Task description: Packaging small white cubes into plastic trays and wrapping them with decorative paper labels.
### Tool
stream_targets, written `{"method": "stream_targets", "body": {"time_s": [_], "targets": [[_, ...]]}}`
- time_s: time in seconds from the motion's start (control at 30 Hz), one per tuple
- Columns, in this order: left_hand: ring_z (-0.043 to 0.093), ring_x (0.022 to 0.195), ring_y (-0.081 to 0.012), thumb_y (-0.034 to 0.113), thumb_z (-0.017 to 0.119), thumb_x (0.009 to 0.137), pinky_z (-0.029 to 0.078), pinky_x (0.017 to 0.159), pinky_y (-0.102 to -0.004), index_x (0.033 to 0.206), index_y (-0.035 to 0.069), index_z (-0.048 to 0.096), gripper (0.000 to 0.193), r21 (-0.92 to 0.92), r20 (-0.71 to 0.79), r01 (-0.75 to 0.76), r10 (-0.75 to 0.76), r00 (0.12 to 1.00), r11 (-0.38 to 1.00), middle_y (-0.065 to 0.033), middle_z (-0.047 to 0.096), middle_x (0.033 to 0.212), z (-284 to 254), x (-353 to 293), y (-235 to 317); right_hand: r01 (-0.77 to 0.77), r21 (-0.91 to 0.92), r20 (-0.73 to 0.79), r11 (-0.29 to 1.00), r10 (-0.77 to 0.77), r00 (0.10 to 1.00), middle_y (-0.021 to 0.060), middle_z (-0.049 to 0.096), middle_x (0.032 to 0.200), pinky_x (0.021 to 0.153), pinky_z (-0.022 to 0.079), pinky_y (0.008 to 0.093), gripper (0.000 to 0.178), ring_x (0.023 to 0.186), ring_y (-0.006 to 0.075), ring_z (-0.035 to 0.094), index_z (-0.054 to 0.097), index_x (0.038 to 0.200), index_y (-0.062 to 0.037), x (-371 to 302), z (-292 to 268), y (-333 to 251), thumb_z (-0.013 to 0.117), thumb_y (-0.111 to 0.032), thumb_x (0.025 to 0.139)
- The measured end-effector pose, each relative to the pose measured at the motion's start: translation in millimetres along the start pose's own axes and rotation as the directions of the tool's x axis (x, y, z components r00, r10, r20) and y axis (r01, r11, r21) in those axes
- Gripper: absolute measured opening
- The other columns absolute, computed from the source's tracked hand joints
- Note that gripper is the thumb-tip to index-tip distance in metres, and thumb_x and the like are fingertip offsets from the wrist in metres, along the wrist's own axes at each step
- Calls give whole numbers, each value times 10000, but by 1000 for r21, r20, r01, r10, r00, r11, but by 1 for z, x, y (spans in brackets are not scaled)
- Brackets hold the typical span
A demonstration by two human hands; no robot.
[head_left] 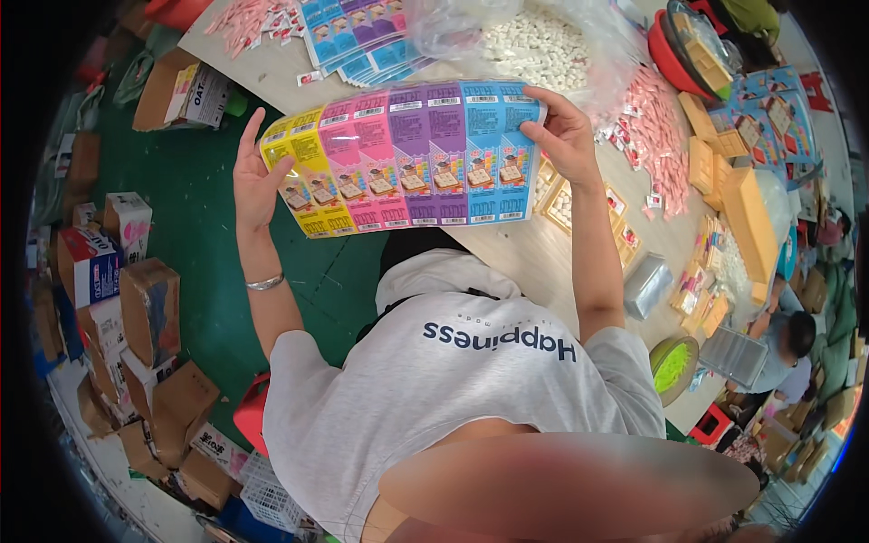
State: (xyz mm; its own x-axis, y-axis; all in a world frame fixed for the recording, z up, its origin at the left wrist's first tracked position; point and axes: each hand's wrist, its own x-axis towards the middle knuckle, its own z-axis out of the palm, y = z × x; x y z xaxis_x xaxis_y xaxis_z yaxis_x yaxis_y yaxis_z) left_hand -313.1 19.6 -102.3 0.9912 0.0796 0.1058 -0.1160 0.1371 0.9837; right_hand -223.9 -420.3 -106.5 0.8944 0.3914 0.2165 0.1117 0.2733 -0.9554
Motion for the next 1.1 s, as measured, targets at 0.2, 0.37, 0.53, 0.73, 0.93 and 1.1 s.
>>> {"method": "stream_targets", "body": {"time_s": [0.2, 0.37, 0.53, 0.73, 0.93, 1.1], "targets": [[586, 1214, -168, -125, 642, 884, 480, 1036, -305, 1450, -40, 451, 604, 49, 17, -71, 70, 997, 996, -140, 581, 1372, 6, 1, 13, 56, -50, -7, 997, -57, 998, 88, 673, 1181, 939, 512, 302, 469, 1062, 139, 635, 597, 1323, 18, -3, -5, -28, 719, 38, 871], [582, 1203, -159, -120, 651, 887, 492, 1022, -303, 1419, -45, 494, 559, 99, 11, -109, 108, 994, 989, -134, 588, 1357, 12, 0, 18, 80, -76, -8, 994, -81, 997, 94, 676, 1198, 946, 510, 301, 476, 1071, 133, 631, 599, 1335, 21, -5, -5, -41, 720, 35, 875], [620, 1120, -154, -111, 673, 880, 539, 938, -279, 1358, -50, 563, 494, 228, -32, -130, 141, 989, 965, -124, 623, 1299, 18, 1, 25, 114, -157, -21, 981, -119, 993, 89, 700, 1146, 897, 541, 274, 453, 1010, 120, 651, 619, 1315, 25, -5, -13, -43, 698, 78, 872], [645, 1005, -134, -96, 696, 875, 569, 851, -248, 1253, -45, 652, 384, 368, -66, -228, 270, 961, 901, -118, 674, 1178, 13, 2, 31, 192, -278, -11, 941, -203, 979, 77, 725, 1069, 843, 563, 246, 409, 952, 103, 665, 671, 1254, 8, 0, -8, -64, 673, 123, 862], [641, 968, -121, -105, 699, 870, 553, 835, -238, 1189, -50, 684, 324, 433, -81, -351, 423, 902, 830, -89, 689, 1076, 23, 2, 37, 271, -386, -1, 882, -294, 956, 61, 738, 1059, 831, 547, 245, 401, 941, 102, 667, 704, 1216, -17, 6, -11, -78, 689, 120, 839], [642, 951, -124, -128, 689, 863, 531, 857, -238, 1118, -42, 715, 270, 569, -38, -423, 537, 843, 705, -83, 685, 1023, 27, -1, 43, 315, -471, -8, 824, -361, 932, 49, 741, 1008, 809, 507, 244, 383, 909, 105, 654, 728, 1185, -37, 5, -12, -79, 713, 97, 826]]}}
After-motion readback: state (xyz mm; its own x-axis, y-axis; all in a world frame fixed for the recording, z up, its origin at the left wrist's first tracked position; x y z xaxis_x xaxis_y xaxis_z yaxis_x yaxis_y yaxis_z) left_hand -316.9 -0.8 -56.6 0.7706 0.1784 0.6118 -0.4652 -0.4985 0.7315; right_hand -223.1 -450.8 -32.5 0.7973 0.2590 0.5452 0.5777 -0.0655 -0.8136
